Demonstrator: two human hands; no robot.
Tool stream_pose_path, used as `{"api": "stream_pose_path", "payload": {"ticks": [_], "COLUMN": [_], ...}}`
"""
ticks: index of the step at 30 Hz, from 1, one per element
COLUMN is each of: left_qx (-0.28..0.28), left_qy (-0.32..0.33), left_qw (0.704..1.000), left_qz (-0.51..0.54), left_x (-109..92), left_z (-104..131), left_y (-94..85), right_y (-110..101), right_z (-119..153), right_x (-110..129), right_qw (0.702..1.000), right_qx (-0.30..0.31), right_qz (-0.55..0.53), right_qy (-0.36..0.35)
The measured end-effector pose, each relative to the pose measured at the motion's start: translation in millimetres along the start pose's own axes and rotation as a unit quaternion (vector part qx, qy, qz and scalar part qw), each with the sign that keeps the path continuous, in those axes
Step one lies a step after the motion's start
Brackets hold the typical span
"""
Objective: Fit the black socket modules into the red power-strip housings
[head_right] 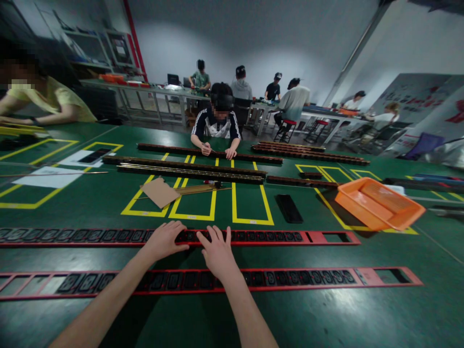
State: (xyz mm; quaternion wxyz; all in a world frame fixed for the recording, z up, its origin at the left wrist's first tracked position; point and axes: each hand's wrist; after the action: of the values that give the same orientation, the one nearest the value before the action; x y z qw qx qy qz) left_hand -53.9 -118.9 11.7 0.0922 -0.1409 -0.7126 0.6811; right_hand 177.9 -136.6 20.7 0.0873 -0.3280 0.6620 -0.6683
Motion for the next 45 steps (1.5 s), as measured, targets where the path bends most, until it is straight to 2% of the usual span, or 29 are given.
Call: {"api": "stream_pose_path", "payload": {"ticks": [6,20,45], "left_qx": [0.005,-0.009,-0.013], "left_qy": [-0.008,0.001,0.002], "left_qw": [1.0,1.0,1.0], "left_qz": [0.009,0.01,0.017], "left_x": [0.4,1.2,3.6], "left_z": [-0.5,-0.1,-0.1], "left_y": [1.1,2.2,4.2], "right_y": [-2.1,-6.9,-2.1], "right_z": [-0.4,-1.2,-4.4], "right_x": [1.6,3.9,2.1], "right_qw": [1.0,1.0,1.0], "right_qx": [0.013,0.015,0.007], "right_qz": [0.005,-0.021,-0.023], "right_qy": [-0.024,-0.015,-0.009]}}
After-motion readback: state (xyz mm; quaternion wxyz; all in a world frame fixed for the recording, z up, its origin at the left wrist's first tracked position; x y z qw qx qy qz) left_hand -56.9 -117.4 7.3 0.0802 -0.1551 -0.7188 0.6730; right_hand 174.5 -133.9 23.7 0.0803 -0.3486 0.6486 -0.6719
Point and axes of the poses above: each hand's wrist, its own z-axis away from the middle knuckle, its own y-axis out of the palm, x = y × z, and after that the axes turned 9 degrees about -z, right-handed
